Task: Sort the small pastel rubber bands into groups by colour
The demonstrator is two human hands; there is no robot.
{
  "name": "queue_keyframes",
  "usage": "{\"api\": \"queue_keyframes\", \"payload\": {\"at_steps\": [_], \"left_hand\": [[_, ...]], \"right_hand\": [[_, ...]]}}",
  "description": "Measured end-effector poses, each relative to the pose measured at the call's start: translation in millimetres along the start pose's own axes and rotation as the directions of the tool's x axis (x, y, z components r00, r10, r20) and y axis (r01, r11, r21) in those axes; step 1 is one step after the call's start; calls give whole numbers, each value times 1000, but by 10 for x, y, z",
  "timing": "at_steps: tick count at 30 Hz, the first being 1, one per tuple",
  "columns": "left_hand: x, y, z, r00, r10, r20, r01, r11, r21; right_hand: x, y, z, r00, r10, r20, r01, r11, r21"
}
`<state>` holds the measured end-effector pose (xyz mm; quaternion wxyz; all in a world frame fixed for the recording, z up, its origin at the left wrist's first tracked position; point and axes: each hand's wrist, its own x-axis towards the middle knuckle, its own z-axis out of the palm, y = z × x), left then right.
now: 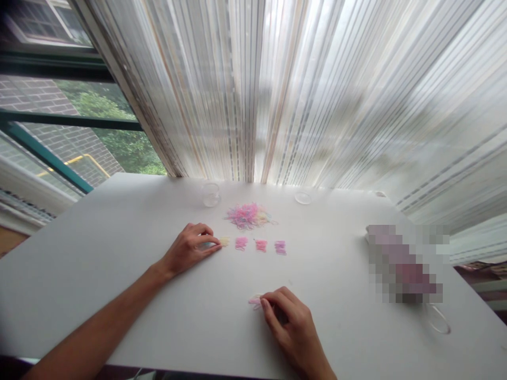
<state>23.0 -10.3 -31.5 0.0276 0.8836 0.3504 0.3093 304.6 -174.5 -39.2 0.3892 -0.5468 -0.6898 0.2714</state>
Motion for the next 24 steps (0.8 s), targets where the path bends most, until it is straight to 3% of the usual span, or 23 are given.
{"api": "queue_keyframes", "payload": {"at_steps": [10,13,17,20,24], "left_hand": [[44,121,-14,992,106,-71,-108,994,-22],[93,334,3,983,178,-49,-183,975,-125],[155,663,113,942,308,131,-256,915,-312],[169,793,240,929,327,171,-248,897,-366],[145,770,302,938,284,199,-196,908,-371]], "right_hand": [[16,6,-46,972,44,-231,-52,998,-26],[65,10,-132,992,62,-110,-70,996,-63],[185,-35,-279,983,31,183,0,986,-168],[284,-68,-331,963,18,269,43,974,-221],[379,-55,-342,941,-10,338,111,953,-281]]}}
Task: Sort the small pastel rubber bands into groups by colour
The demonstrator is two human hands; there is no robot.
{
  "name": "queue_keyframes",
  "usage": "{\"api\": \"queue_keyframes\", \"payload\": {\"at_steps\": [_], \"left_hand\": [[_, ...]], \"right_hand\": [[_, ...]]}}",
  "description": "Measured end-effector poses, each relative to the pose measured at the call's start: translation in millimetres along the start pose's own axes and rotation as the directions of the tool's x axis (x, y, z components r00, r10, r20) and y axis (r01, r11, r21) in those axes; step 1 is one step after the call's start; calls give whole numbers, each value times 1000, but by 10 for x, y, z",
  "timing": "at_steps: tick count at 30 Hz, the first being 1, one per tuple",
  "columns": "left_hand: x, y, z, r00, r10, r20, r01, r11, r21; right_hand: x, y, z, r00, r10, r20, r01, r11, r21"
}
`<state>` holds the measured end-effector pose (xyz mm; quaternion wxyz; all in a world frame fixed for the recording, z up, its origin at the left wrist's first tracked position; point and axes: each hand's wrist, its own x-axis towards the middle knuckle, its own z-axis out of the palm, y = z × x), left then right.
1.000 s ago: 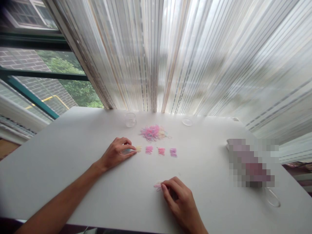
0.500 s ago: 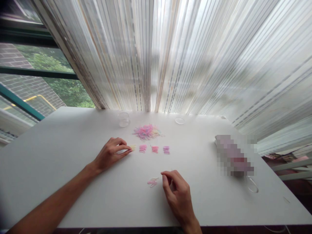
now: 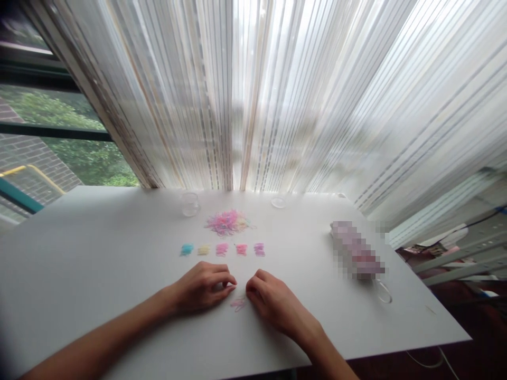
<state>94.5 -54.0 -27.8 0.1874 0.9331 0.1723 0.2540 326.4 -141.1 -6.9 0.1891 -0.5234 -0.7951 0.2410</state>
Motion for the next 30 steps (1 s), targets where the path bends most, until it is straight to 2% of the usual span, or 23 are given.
{"api": "queue_keyframes", "payload": {"at_steps": [6,10,13,17,23,30], "left_hand": [[-132,-54,-174,995,-90,-47,87,993,-75],[-173,-95,-155,985,-144,-97,134,986,-102],[-182,-141,-94,977,-152,-149,135,984,-118],[-172,-142,-66,969,-155,-193,133,983,-123],[-142,-92,-89,965,-218,-145,190,964,-188],[-130,-94,-105,960,-256,-118,225,948,-223]], "right_hand": [[215,33,-157,997,-74,11,74,997,-28],[476,-2,-230,985,-165,56,166,986,-3],[607,8,-164,977,-198,74,194,979,64],[620,82,24,985,-168,39,157,967,202],[553,105,168,991,-116,-62,131,927,353],[573,109,178,987,-122,-104,152,920,362]]}}
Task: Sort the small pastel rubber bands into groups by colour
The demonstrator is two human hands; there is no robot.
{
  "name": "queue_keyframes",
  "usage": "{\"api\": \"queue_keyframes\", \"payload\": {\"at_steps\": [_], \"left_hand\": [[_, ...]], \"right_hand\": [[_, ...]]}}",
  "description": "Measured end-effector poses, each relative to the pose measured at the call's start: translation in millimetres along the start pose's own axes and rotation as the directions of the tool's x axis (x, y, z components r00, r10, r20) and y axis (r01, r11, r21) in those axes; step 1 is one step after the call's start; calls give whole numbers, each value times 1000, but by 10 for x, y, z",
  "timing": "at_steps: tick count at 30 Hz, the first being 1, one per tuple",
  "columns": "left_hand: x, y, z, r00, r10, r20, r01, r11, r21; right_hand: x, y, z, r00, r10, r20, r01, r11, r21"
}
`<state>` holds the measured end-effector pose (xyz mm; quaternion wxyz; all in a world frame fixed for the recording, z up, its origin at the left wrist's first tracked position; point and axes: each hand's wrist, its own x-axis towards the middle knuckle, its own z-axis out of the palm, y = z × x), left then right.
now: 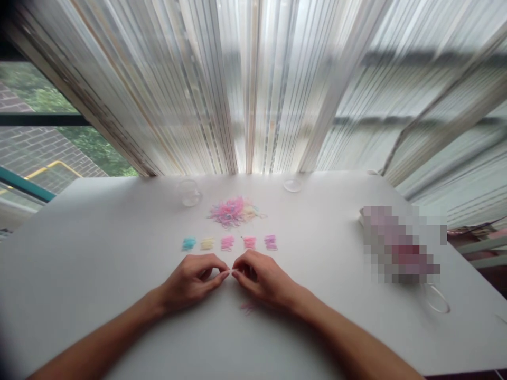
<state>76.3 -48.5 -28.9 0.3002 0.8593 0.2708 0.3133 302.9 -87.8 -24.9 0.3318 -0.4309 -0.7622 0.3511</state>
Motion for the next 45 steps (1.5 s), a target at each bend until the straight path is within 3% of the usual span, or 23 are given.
{"api": "queue_keyframes", "payload": {"at_steps": [6,45], "left_hand": [[1,9,1,1000,1,-12,-1,1000,7],[-2,-10,10,998,-66,-16,66,998,14]], "right_hand": [[-11,48,8,999,-52,1,52,998,29],[0,35,14,997,-67,-33,65,996,-55]]}}
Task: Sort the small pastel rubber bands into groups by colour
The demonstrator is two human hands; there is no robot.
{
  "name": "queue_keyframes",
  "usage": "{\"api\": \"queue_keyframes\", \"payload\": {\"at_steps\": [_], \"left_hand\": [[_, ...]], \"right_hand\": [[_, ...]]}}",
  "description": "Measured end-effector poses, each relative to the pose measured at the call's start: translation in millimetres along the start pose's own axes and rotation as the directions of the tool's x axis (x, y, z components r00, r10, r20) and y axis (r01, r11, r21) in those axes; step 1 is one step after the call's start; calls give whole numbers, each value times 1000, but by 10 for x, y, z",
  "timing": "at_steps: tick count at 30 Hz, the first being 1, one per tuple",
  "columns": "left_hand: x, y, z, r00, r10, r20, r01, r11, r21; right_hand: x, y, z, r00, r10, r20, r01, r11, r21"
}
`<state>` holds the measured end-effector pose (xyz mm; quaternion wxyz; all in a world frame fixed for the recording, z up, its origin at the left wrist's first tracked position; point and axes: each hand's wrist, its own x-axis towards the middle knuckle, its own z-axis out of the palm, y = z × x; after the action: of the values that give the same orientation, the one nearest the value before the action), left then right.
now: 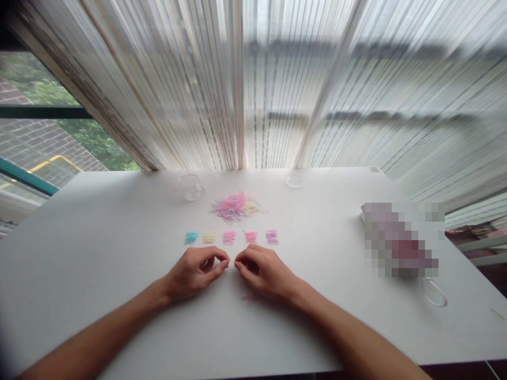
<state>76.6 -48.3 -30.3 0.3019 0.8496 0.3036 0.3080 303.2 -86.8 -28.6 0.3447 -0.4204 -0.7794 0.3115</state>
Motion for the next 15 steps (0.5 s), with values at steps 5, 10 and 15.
{"api": "queue_keyframes", "payload": {"at_steps": [5,10,15], "left_hand": [[-9,1,17,1000,-8,-23,8,1000,13],[51,-35,-204,995,95,-11,-93,985,143],[113,-205,-586,994,49,-93,-25,970,242]], "right_hand": [[8,1,-2,1000,-3,-23,2,1000,-12],[8,-7,-1,1000,0,-22,0,1000,-22],[3,4,5,1000,15,4,-15,1000,-15]]}}
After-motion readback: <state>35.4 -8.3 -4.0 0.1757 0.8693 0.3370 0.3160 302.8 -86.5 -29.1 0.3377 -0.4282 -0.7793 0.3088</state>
